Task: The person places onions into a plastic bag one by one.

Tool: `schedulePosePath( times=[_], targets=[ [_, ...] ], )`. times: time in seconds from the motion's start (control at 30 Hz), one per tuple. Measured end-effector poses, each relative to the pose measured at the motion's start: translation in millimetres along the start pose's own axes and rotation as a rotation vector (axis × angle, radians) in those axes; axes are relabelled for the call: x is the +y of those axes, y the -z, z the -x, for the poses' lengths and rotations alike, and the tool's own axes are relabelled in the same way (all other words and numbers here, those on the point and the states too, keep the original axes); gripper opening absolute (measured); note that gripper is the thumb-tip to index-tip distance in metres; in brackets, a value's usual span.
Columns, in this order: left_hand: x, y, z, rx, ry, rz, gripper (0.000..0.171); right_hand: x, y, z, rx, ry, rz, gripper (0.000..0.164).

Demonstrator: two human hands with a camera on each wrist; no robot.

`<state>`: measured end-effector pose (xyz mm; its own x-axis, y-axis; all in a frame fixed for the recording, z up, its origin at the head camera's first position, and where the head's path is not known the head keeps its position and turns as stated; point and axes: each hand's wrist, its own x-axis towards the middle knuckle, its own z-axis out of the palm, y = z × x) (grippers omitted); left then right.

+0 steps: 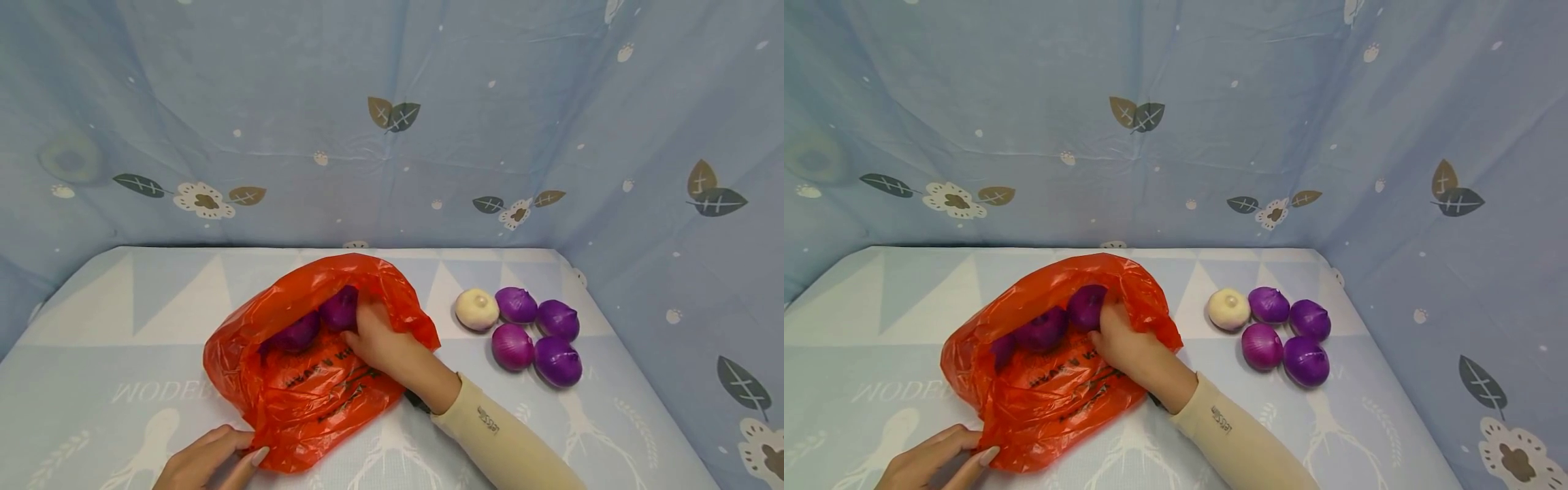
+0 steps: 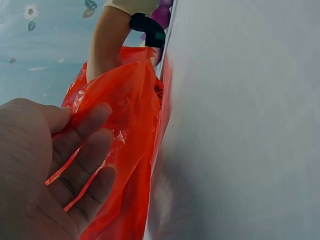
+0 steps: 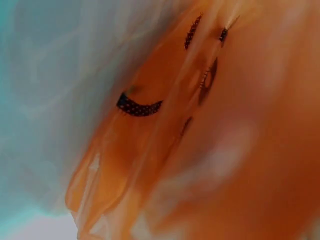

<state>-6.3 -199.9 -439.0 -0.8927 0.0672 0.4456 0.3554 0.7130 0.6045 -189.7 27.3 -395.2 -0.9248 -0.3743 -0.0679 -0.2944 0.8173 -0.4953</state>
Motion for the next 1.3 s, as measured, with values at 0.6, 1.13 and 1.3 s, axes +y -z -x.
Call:
schedulePosePath(
  times=[0.6, 1.13, 1.3],
  targets=[
    [0.7, 2.7, -0.8, 0.012, -0.027, 0.032, 0.048, -0.2, 0.7, 34.0, -0.013, 0.026, 0.131, 0.088],
    [2.6, 4.9, -2.2, -0.006, -0.016, 0.056, 0.046, -5.3, 31.9, 84.9, 0.013, 0.181, 0.232, 0.080],
    [2.6, 5.1, -2.1, -0.005, -0.015, 0.057, 0.047, -2.8, 42.7, 102.0, 0.007, 0.205, 0.219, 0.067]
  ],
)
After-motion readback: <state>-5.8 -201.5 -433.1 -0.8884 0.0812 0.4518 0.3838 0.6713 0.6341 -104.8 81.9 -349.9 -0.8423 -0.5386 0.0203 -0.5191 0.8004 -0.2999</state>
